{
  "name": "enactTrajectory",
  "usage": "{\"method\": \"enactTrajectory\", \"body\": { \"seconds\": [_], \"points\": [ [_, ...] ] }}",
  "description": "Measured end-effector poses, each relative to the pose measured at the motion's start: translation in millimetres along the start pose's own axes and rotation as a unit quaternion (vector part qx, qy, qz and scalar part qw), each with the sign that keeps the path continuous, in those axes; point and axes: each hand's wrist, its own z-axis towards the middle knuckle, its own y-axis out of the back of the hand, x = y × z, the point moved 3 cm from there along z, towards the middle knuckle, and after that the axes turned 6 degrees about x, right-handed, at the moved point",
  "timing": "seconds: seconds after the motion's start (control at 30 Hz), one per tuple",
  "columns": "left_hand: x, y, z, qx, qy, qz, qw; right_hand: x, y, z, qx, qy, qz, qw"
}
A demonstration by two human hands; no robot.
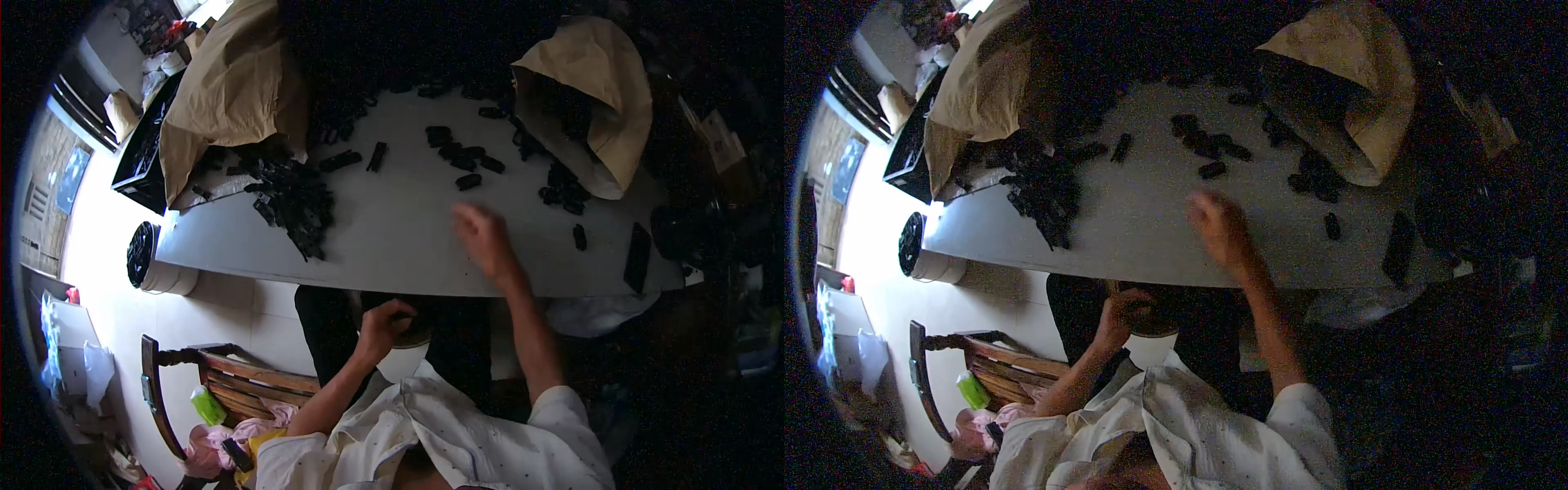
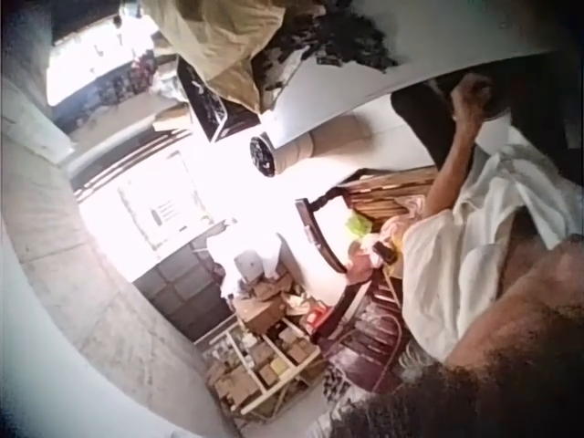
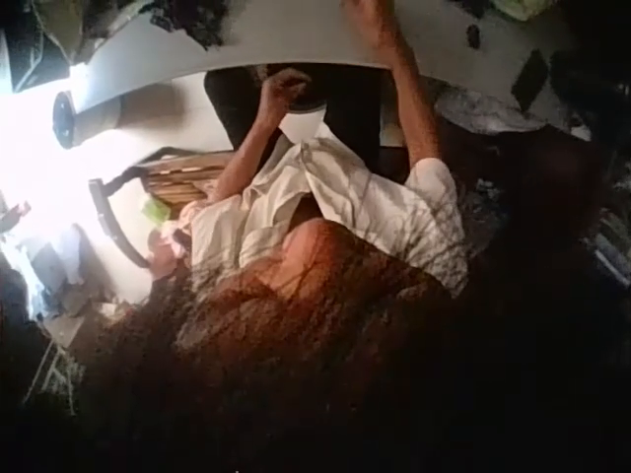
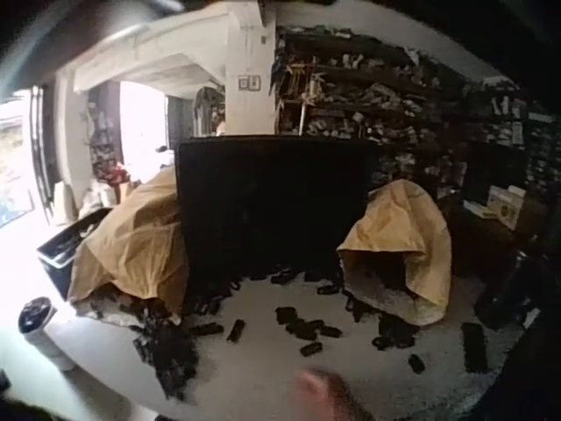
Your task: Sorting and organizing small metal clips from a paper bag onto a table.
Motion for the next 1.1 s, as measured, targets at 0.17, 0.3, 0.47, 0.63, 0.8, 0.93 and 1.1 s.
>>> {"method": "enactTrajectory", "body": {
  "seconds": [0.17, 0.3, 0.47, 0.63, 0.8, 0.93, 1.1],
  "points": [
    [4.5, -1.7, 19.1, 0.025, -0.206, 0.345, 0.915, -39.1, 27.9, 50.1, -0.001, -0.028, -0.304, 0.952],
    [-22.8, 22.9, 32.8, 0.224, 0.102, -0.145, 0.958, -19.0, 29.5, 51.5, -0.019, -0.056, -0.162, 0.985],
    [-104.1, 67.6, 150.4, -0.109, -0.077, 0.512, 0.849, -49.9, 37.0, 41.7, 0.043, -0.148, -0.069, 0.986],
    [-102.7, 81.6, 212.6, -0.246, -0.141, 0.607, 0.743, -32.0, 35.8, 28.0, 0.069, 0.020, -0.335, 0.940],
    [-91.2, 82.6, 231.4, -0.226, -0.103, 0.645, 0.723, -47.6, 38.5, 28.1, 0.054, 0.057, -0.325, 0.942],
    [-78.3, 84.3, 210.9, -0.215, -0.171, 0.571, 0.774, -46.7, 43.1, 20.2, -0.036, 0.109, -0.359, 0.926],
    [-69.0, 65.5, 136.1, 0.059, -0.073, -0.206, 0.974, -14.0, 35.3, 6.4, -0.021, -0.014, -0.208, 0.978]
  ]
}}
